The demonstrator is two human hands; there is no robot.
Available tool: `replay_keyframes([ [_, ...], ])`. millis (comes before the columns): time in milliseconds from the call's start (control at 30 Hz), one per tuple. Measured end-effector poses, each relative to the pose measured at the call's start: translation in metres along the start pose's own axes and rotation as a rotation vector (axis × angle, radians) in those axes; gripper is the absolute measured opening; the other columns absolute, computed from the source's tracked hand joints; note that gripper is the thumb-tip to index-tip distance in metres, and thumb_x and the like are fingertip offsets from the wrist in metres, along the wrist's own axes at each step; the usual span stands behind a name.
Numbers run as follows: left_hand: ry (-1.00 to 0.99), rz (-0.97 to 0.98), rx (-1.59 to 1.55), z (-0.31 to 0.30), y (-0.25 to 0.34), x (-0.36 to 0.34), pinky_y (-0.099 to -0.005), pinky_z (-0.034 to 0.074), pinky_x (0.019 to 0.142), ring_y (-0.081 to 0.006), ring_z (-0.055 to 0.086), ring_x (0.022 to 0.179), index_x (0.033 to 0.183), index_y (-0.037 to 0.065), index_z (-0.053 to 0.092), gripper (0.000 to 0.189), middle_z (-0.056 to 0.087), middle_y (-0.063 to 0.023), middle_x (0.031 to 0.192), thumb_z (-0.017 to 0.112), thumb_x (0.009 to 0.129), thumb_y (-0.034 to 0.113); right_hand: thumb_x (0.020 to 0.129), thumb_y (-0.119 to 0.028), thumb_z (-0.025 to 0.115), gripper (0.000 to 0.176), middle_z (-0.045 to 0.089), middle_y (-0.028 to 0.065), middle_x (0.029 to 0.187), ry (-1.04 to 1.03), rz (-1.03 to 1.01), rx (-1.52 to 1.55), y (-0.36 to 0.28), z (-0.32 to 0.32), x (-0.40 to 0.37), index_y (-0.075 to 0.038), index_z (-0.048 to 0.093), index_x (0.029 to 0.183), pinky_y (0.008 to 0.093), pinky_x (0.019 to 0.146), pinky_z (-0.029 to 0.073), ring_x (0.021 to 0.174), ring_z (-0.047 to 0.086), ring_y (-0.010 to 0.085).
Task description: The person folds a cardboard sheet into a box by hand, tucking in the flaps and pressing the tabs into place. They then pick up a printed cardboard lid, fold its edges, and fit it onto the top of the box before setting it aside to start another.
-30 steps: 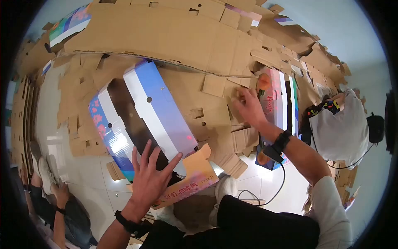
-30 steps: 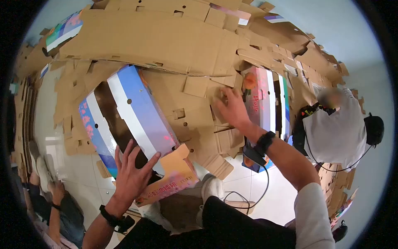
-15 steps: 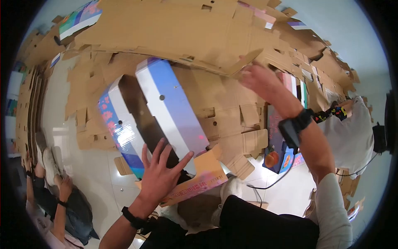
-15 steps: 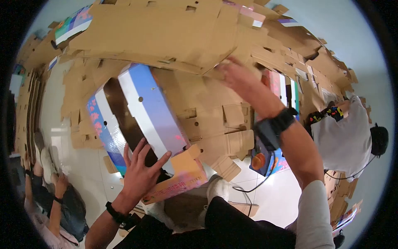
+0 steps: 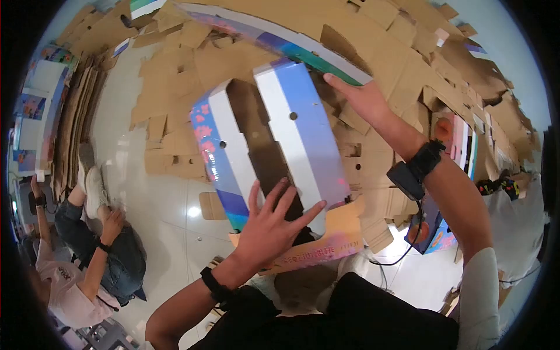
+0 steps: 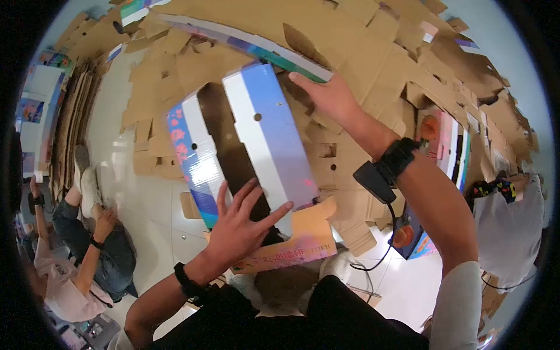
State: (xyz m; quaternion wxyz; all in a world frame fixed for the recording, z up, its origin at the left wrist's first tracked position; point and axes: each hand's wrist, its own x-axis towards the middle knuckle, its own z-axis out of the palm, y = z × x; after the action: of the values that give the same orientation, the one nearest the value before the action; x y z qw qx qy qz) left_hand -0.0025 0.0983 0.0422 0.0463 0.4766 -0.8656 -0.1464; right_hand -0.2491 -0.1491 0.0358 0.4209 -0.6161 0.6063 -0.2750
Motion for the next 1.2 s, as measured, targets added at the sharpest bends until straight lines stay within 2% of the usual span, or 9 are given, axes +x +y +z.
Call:
replay_keyframes([
  [167, 0.01, 0.022, -0.017, 0.007, -0.005, -0.005, -0.0754, 0.018, 0.127, -0.0347, 0.049, 0.147, 0.16, 0.047, 0.05, 0.087, 0.05, -0.014, 0.151, 0.082, 0.086, 0.014, 0.095, -0.037, 0.082, 0.051, 0.079, 0.0178, 0.117, 0.026, -0.177, -0.129, -0.02, -0.015, -0.023, -0.003, 0.073, 0.133, 0.0399, 0.096, 0.056, 0.105, 0.074, 0.0293],
  [300, -0.016, 0.024, -0.028, 0.003, -0.007, -0.007, -0.0752, 0.018, 0.128, -0.0362, 0.047, 0.15, 0.161, 0.046, 0.049, 0.09, 0.048, -0.0142, 0.154, 0.083, 0.085, 0.012, 0.082, -0.02, 0.082, 0.066, 0.074, 0.0182, 0.136, 0.025, -0.857, -0.464, -0.045, -0.079, -0.053, -0.011, 0.067, 0.146, 0.0425, 0.108, 0.054, 0.121, 0.072, 0.0365],
  [567, 0.007, 0.025, -0.05, 0.001, -0.009, -0.008, -0.0719, 0.02, 0.129, -0.0352, 0.044, 0.152, 0.161, 0.043, 0.051, 0.082, 0.046, -0.0128, 0.159, 0.08, 0.089, 0.016, 0.089, -0.015, 0.075, 0.05, 0.072, 0.0138, 0.145, 0.192, -0.888, -1.204, -0.046, -0.183, -0.109, -0.008, 0.073, 0.139, 0.0441, 0.111, 0.053, 0.131, 0.069, 0.0353],
  [667, 0.039, 0.039, -0.062, -0.002, -0.01, -0.009, -0.069, 0.019, 0.131, -0.0324, 0.049, 0.149, 0.161, 0.04, 0.052, 0.077, 0.048, -0.0123, 0.158, 0.078, 0.092, 0.02, 0.091, -0.01, 0.068, 0.066, 0.064, 0.0101, 0.155, 0.036, -0.534, -1.12, 0.036, -0.196, -0.115, -0.019, 0.061, 0.156, 0.0449, 0.117, 0.05, 0.135, 0.065, 0.0349],
  [833, -0.008, 0.085, -0.039, -0.008, -0.013, -0.015, -0.0674, 0.017, 0.132, -0.0287, 0.054, 0.144, 0.161, 0.037, 0.052, 0.071, 0.054, -0.0107, 0.152, 0.076, 0.095, 0.023, 0.094, -0.007, 0.065, 0.06, 0.073, 0.0197, 0.126, -0.099, -0.164, -1.142, 0.08, -0.19, -0.126, -0.018, 0.063, 0.152, 0.0484, 0.097, 0.06, 0.11, 0.075, 0.0381],
  [967, -0.003, 0.1, -0.033, -0.002, -0.014, -0.017, -0.0687, 0.016, 0.133, -0.0259, 0.058, 0.138, 0.161, 0.035, 0.053, 0.069, 0.061, -0.0063, 0.142, 0.075, 0.096, 0.024, 0.089, -0.008, 0.066, 0.02, 0.075, 0.0227, 0.092, -0.3, 0.121, -1.661, 0.018, -0.16, -0.14, 0.001, 0.078, 0.102, 0.0481, 0.08, 0.062, 0.094, 0.077, 0.0376],
  [1000, 0.003, 0.111, -0.05, -0.007, -0.014, -0.016, -0.0685, 0.016, 0.134, -0.0249, 0.06, 0.135, 0.16, 0.032, 0.054, 0.069, 0.064, -0.0044, 0.136, 0.076, 0.095, 0.022, 0.088, -0.011, 0.069, 0.016, 0.074, 0.018, 0.08, -0.143, -0.114, -1.572, 0.024, -0.155, -0.157, -0.001, 0.072, 0.075, 0.0493, 0.072, 0.06, 0.085, 0.077, 0.0349],
  [1133, 0.022, 0.145, -0.112, -0.009, -0.021, -0.022, -0.0634, 0.023, 0.133, -0.0277, 0.059, 0.138, 0.155, 0.025, 0.059, 0.065, 0.064, -0.0068, 0.138, 0.077, 0.093, 0.018, 0.098, -0.017, 0.068, 0.015, 0.072, 0.0193, 0.08, -0.468, -0.454, -1.03, -0.035, -0.094, -0.2, -0.003, 0.07, 0.095, 0.0501, 0.071, 0.058, 0.082, 0.075, 0.0386],
  [1200, 0.059, 0.161, -0.142, -0.009, -0.025, -0.028, -0.0609, 0.028, 0.132, -0.0308, 0.058, 0.14, 0.15, 0.021, 0.063, 0.063, 0.064, -0.0095, 0.14, 0.079, 0.089, 0.015, 0.102, -0.02, 0.066, 0.016, 0.07, 0.0163, 0.081, -0.69, -0.306, -0.573, -0.062, -0.057, -0.206, -0.004, 0.064, 0.103, 0.0486, 0.075, 0.058, 0.082, 0.072, 0.0402],
])
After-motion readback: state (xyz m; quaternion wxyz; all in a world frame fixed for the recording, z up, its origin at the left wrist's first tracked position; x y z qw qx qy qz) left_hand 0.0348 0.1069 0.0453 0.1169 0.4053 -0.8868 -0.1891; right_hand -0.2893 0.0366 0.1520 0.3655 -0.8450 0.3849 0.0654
